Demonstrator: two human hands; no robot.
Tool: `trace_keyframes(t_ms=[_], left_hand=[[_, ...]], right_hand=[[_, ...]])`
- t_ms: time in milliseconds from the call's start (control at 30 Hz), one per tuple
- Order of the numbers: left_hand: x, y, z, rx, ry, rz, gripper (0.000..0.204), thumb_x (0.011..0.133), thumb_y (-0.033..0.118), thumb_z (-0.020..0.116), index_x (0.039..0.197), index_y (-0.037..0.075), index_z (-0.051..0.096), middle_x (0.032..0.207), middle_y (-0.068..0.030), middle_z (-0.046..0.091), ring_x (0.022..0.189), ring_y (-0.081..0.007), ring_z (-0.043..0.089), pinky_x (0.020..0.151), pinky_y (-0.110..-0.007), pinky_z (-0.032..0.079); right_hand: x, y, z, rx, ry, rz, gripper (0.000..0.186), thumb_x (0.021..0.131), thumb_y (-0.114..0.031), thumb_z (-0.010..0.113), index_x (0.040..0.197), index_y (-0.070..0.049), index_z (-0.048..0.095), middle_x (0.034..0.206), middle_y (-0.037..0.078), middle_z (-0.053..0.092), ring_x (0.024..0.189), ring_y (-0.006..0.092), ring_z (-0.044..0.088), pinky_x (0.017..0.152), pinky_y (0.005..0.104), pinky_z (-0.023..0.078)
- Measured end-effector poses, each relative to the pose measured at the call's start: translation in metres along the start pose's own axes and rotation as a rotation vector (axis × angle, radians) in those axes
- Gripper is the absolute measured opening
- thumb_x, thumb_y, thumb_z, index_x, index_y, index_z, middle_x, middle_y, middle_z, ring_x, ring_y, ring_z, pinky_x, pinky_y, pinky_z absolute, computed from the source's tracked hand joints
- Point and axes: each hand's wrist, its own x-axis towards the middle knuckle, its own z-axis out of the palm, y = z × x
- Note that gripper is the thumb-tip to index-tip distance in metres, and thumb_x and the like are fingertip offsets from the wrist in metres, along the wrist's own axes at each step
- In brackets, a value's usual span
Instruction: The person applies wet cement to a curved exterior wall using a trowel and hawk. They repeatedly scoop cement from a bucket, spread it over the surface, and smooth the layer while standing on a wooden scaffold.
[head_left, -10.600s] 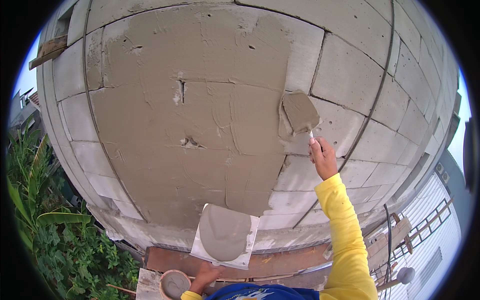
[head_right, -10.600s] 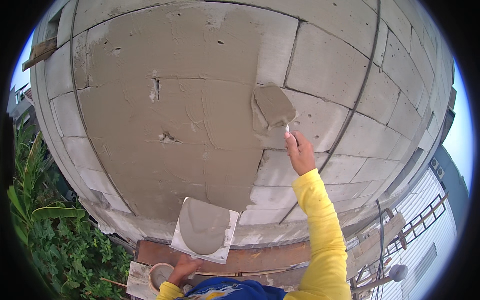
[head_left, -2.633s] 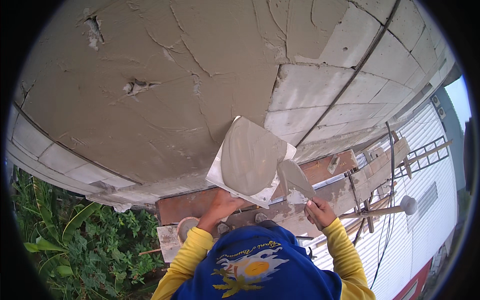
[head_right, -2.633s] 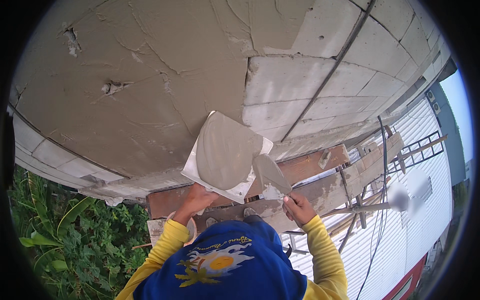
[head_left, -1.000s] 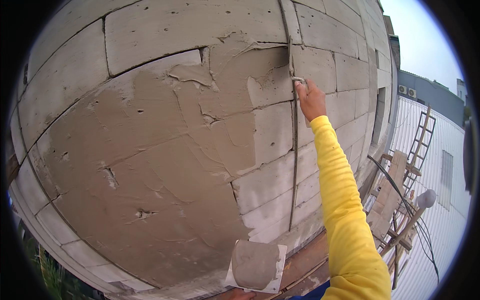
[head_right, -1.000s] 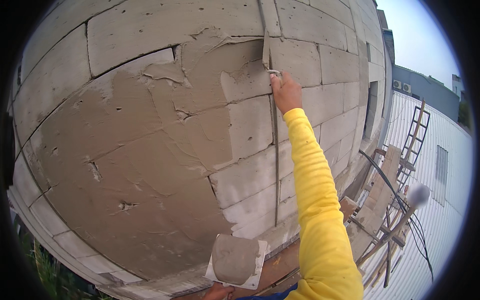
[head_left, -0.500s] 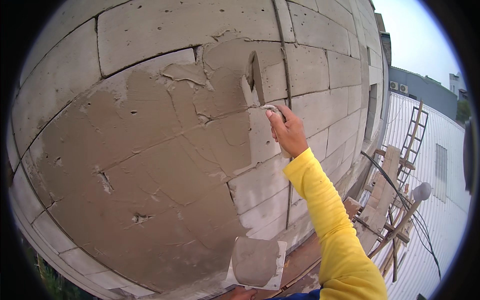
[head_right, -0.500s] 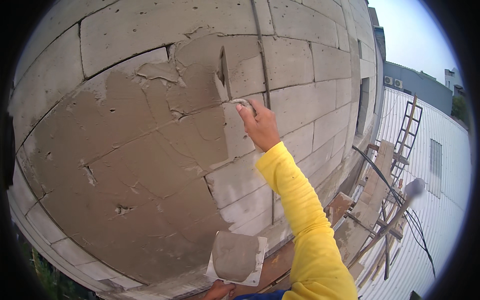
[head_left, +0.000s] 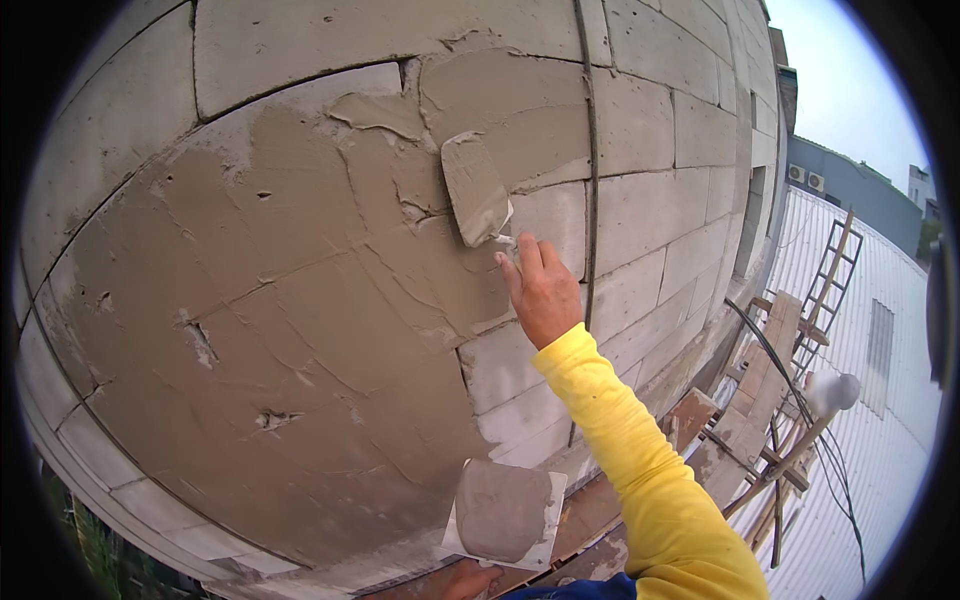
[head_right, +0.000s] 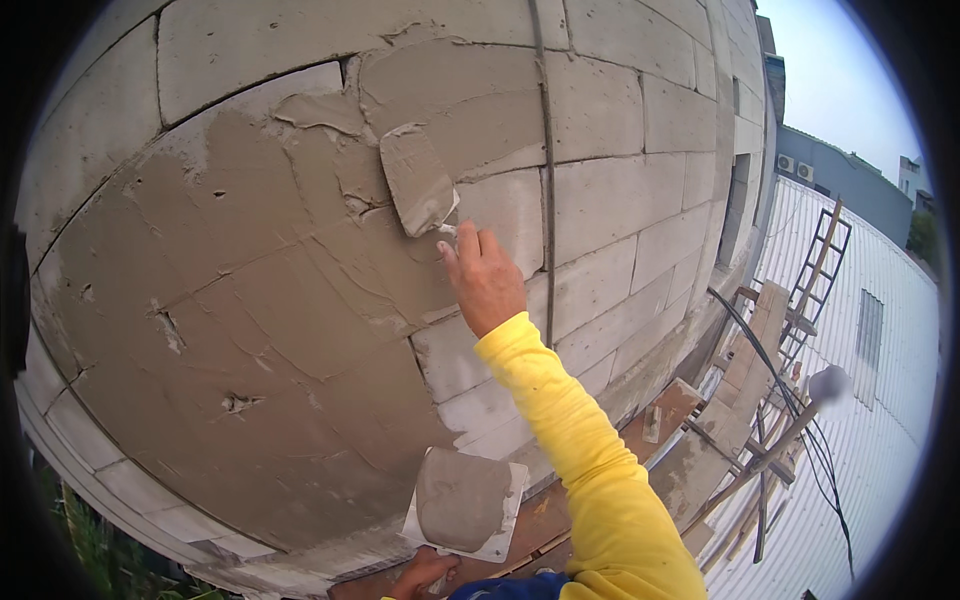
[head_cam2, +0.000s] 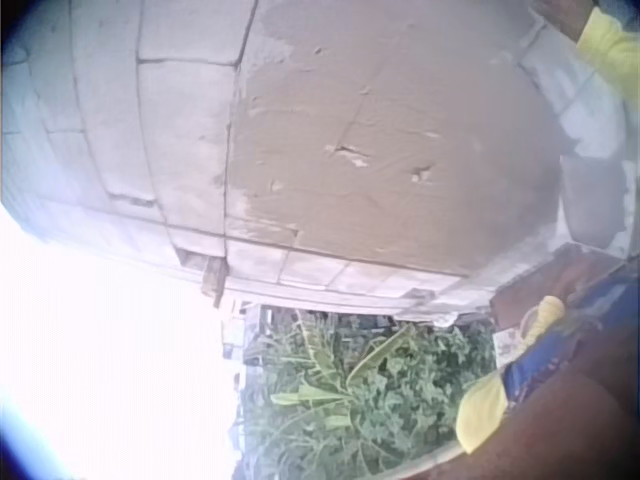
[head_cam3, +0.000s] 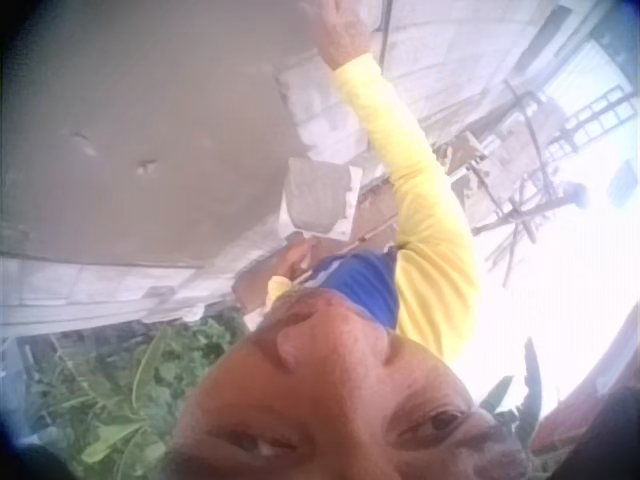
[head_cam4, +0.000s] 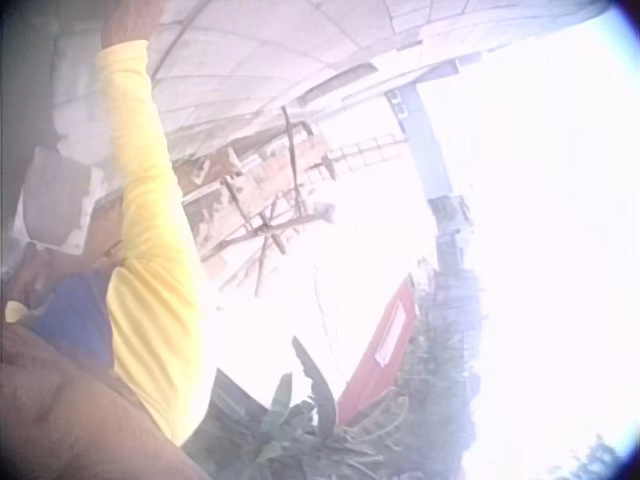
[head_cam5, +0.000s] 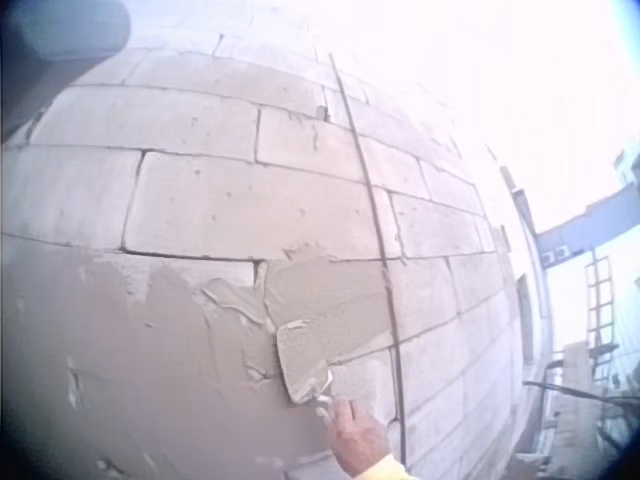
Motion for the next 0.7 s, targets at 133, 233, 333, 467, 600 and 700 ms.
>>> trace_keyframes(t_ms=[133,233,333,467,600,700], left_hand=[[-0.009,0.005,0.002,0.025,0.079,-0.093,0.021,0.087,0.010,0.071,0.071,-0.001,0.066,0.065,-0.0085,0.065,0.060,-0.0180,0.062,0.057,-0.035,0.050],[0.001,-0.007,0.006,-0.051,0.015,-0.014,0.019,0.087,0.010,0.071,0.073,-0.002,0.067,0.066,-0.0089,0.065,0.060,-0.0180,0.063,0.056,-0.035,0.050],[-0.001,-0.008,0.008,-0.094,-0.022,0.034,0.015,0.087,0.009,0.071,0.080,-0.004,0.069,0.067,-0.0088,0.065,0.060,-0.0178,0.062,0.057,-0.034,0.050],[0.012,-0.019,0.002,-0.025,-0.006,-0.031,0.014,0.087,0.009,0.071,0.089,-0.005,0.070,0.069,-0.0077,0.065,0.060,-0.0171,0.061,0.057,-0.033,0.050],[-0.016,0.024,0.012,-0.045,0.060,-0.043,0.016,0.086,0.011,0.072,0.084,-0.004,0.070,0.070,-0.0082,0.067,0.061,-0.0167,0.062,0.058,-0.033,0.051],[-0.016,0.041,0.009,0.071,0.060,-0.058,0.017,0.086,0.012,0.073,0.082,-0.004,0.071,0.071,-0.0084,0.068,0.062,-0.0163,0.063,0.059,-0.033,0.051]], right_hand=[[-0.048,-0.007,-0.009,0.240,-0.075,-0.046,0.035,0.100,-0.027,0.073,0.121,-0.001,0.064,0.098,0.020,0.066,0.082,0.0429,0.067,0.070,0.0478,0.057],[-0.045,0.060,-0.006,0.252,0.167,0.106,0.037,0.101,-0.028,0.072,0.123,0.001,0.064,0.099,0.021,0.067,0.086,0.0441,0.068,0.074,0.0503,0.057],[-0.015,0.111,-0.011,0.039,0.121,0.201,0.039,0.102,-0.029,0.071,0.125,0.002,0.064,0.103,0.022,0.068,0.091,0.0451,0.068,0.077,0.0513,0.057],[-0.041,0.106,0.007,-0.114,-0.014,0.300,0.039,0.102,-0.029,0.071,0.126,0.001,0.064,0.106,0.023,0.070,0.095,0.0452,0.069,0.078,0.0498,0.057],[-0.141,0.090,0.007,0.113,-0.041,0.222,0.038,0.101,-0.027,0.072,0.126,0.001,0.064,0.106,0.024,0.070,0.096,0.0462,0.069,0.080,0.0503,0.057],[-0.089,0.100,0.002,0.154,0.121,0.256,0.038,0.100,-0.025,0.073,0.126,0.002,0.064,0.106,0.025,0.070,0.097,0.0477,0.068,0.083,0.0509,0.056]])
